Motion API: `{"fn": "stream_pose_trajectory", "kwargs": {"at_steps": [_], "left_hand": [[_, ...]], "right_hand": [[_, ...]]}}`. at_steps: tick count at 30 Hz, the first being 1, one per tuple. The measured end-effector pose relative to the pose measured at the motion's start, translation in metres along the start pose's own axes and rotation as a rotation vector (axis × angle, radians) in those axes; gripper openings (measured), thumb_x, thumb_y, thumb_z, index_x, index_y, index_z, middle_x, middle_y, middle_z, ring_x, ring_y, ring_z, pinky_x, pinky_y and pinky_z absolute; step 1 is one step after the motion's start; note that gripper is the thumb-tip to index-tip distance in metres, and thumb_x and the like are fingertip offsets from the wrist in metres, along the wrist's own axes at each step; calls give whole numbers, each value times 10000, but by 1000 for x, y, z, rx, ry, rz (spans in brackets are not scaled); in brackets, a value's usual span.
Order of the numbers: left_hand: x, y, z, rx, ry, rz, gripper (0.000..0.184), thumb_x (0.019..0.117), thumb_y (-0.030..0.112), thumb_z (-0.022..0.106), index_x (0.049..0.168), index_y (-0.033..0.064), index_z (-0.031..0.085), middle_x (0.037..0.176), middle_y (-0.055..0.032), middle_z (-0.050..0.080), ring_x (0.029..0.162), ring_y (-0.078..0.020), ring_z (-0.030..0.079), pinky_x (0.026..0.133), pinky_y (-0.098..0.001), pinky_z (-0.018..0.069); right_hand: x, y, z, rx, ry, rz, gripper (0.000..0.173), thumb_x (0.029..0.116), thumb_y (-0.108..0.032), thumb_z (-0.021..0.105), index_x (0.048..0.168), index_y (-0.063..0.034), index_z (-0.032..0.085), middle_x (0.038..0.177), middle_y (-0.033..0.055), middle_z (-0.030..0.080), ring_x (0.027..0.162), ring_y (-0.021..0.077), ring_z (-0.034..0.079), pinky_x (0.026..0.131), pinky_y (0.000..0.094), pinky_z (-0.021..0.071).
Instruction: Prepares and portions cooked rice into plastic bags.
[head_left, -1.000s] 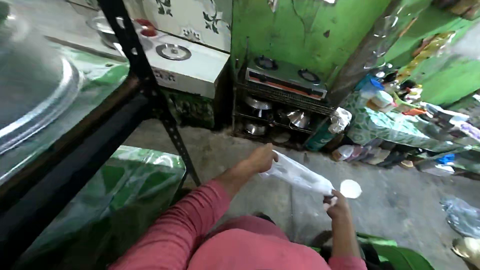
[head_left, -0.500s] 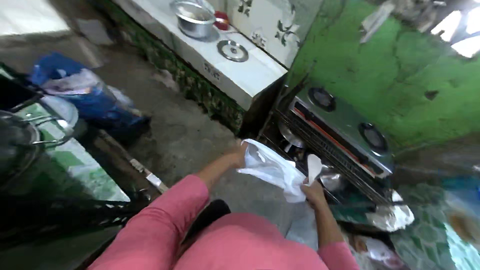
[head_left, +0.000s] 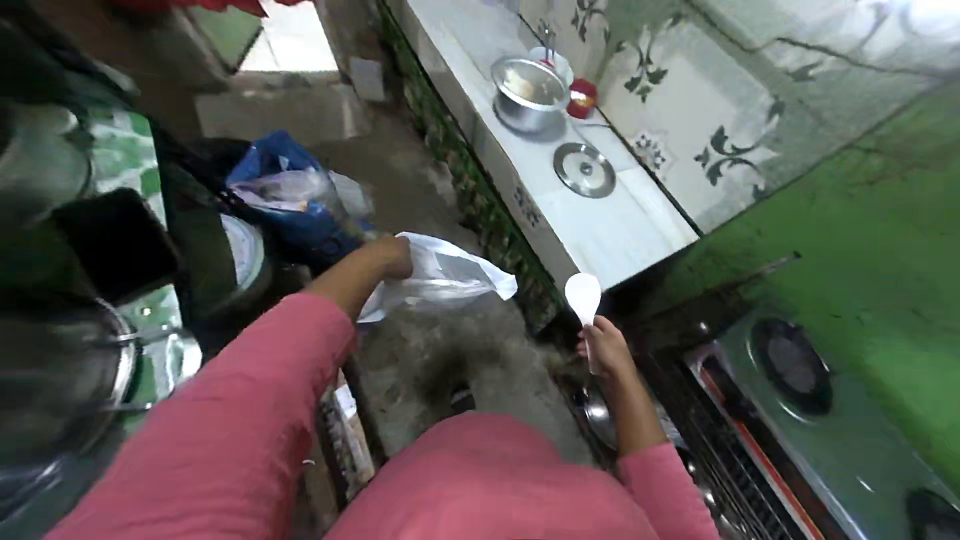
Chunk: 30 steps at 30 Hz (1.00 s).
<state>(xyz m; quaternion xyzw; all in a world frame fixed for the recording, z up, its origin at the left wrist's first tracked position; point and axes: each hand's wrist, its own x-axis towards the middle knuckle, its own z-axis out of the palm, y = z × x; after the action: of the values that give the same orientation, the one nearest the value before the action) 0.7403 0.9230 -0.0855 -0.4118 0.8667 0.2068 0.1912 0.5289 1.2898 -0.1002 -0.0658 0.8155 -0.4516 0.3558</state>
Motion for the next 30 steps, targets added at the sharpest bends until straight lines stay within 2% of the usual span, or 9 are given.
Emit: {"fn": "stream_pose_trajectory", "kwargs": {"at_steps": [4, 8, 11, 14, 17, 20, 23, 26, 30], "left_hand": [[61, -6, -48, -159, -3, 72, 538, 852, 99, 792, 1346, -3, 603, 1293, -343, 585, 1221, -523, 562, 985, -711, 448], [115, -1, -86, -315, -14, 120, 474, 885, 57, 753, 1332, -5, 606, 1280, -316, 602, 1199, -490, 581, 989, -680, 454], [174, -5, -113, -379, 19, 111, 419, 946, 134, 721, 1329, 0, 615, 1296, -306, 609, 1223, -487, 576, 1016, -689, 433], [233, -12, -140, -412, 73, 42, 365, 987, 246, 701, 1278, 32, 653, 1219, -296, 649, 1145, -488, 616, 970, -699, 456], [276, -21, -177, -383, 73, -21, 364, 1007, 316, 671, 1246, 42, 671, 1189, -309, 656, 1145, -502, 613, 978, -712, 435], [314, -33, -219, -310, 87, -51, 364, 1025, 330, 637, 1259, 54, 679, 1250, -305, 642, 1209, -517, 582, 1006, -732, 405], [354, -51, -245, -302, 118, -61, 342, 1017, 323, 646, 1232, 62, 693, 1265, -282, 637, 1204, -488, 591, 994, -723, 423], [404, -59, -277, -301, 101, -45, 385, 1013, 339, 653, 1273, 56, 665, 1301, -285, 612, 1210, -490, 583, 1001, -709, 427], [477, -39, -314, -282, 80, 60, 431, 981, 365, 696, 1313, 91, 660, 1359, -254, 589, 1232, -459, 584, 1009, -684, 451]], "right_hand": [[76, -35, -8, -130, 18, -67, 343, 1088, -159, 503, 1395, -16, 558, 1065, 138, 676, 811, 161, 659, 731, 332, 569], [144, -90, -14, -226, 76, -84, 381, 1072, -137, 518, 1438, -32, 524, 1000, 147, 683, 735, 173, 644, 675, 348, 554], [207, -152, -14, -267, 109, -144, 395, 1066, -121, 513, 1448, -21, 507, 1037, 175, 681, 799, 210, 665, 731, 381, 565], [279, -226, -4, -382, 135, -245, 380, 1062, -141, 523, 1423, -27, 549, 1060, 180, 703, 870, 242, 698, 806, 426, 578], [348, -308, 21, -513, 141, -302, 364, 1054, -159, 545, 1400, -52, 586, 1121, 212, 706, 970, 331, 704, 886, 525, 562], [415, -395, 54, -735, 175, -303, 423, 1044, -202, 534, 1464, -157, 556, 1250, 254, 672, 1137, 473, 645, 940, 707, 479], [481, -458, 93, -923, 200, -273, 454, 1007, -215, 541, 1459, -211, 581, 1299, 247, 662, 1208, 488, 614, 960, 752, 433], [545, -498, 125, -1068, 239, -233, 431, 984, -267, 592, 1389, -124, 627, 1328, 244, 645, 1255, 471, 585, 1028, 767, 358], [595, -511, 153, -1192, 281, -102, 393, 987, -205, 605, 1330, -14, 634, 1351, 277, 614, 1277, 488, 560, 1062, 770, 321]]}}
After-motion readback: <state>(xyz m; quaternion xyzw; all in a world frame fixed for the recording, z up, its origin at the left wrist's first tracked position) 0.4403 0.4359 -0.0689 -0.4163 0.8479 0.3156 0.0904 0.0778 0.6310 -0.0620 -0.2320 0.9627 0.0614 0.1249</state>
